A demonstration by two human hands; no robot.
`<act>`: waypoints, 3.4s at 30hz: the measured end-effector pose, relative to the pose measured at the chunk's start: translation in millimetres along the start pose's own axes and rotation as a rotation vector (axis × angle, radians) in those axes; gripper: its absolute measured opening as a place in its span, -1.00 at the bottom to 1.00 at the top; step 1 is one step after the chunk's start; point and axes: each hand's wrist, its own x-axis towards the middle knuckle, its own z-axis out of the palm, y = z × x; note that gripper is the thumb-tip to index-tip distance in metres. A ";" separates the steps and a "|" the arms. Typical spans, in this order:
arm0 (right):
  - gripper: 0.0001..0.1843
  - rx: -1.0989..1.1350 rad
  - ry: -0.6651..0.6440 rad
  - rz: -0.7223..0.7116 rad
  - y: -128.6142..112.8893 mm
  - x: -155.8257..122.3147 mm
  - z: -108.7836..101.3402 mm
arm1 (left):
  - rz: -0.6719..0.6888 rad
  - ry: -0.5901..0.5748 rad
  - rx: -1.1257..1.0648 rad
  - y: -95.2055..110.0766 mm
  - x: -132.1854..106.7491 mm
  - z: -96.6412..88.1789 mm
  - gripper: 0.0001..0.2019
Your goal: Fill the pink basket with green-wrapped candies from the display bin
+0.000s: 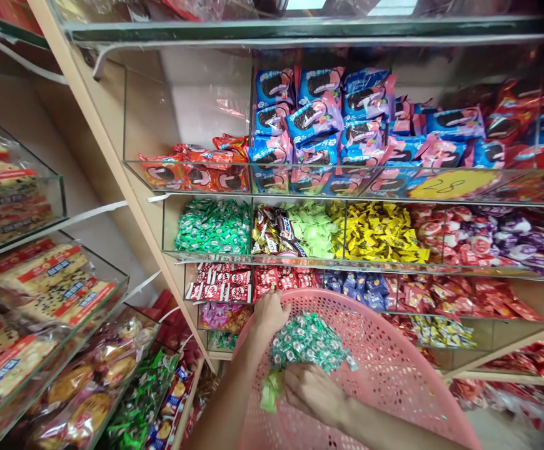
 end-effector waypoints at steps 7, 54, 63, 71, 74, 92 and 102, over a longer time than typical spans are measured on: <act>-0.88 0.037 -0.007 0.071 4.1 5.5 3.4 | 0.007 0.007 0.001 0.1 0.4 -0.8 -0.52; 0.02 -0.146 0.317 0.201 152.4 105.6 -228.9 | -0.034 -0.030 -0.064 -3.2 -0.7 -1.7 -0.40; -0.02 -0.161 0.304 0.190 155.2 108.6 -227.4 | -0.046 -0.033 -0.077 -3.3 -1.1 -2.2 -0.40; -0.14 -0.179 0.357 0.135 155.8 106.7 -224.3 | -0.054 -0.051 -0.092 -3.0 -1.3 -3.1 -0.39; -0.17 -0.185 0.366 0.121 155.5 105.3 -225.0 | -0.048 -0.040 -0.096 -4.3 -1.3 -1.7 -0.40; -0.18 -0.084 0.446 0.116 152.4 94.7 -224.2 | -0.051 -0.034 -0.075 -0.7 -2.9 -4.9 -0.42; -0.20 -0.057 0.526 0.113 147.4 85.6 -220.9 | -0.070 -0.031 -0.075 -1.4 -1.8 -2.3 -0.42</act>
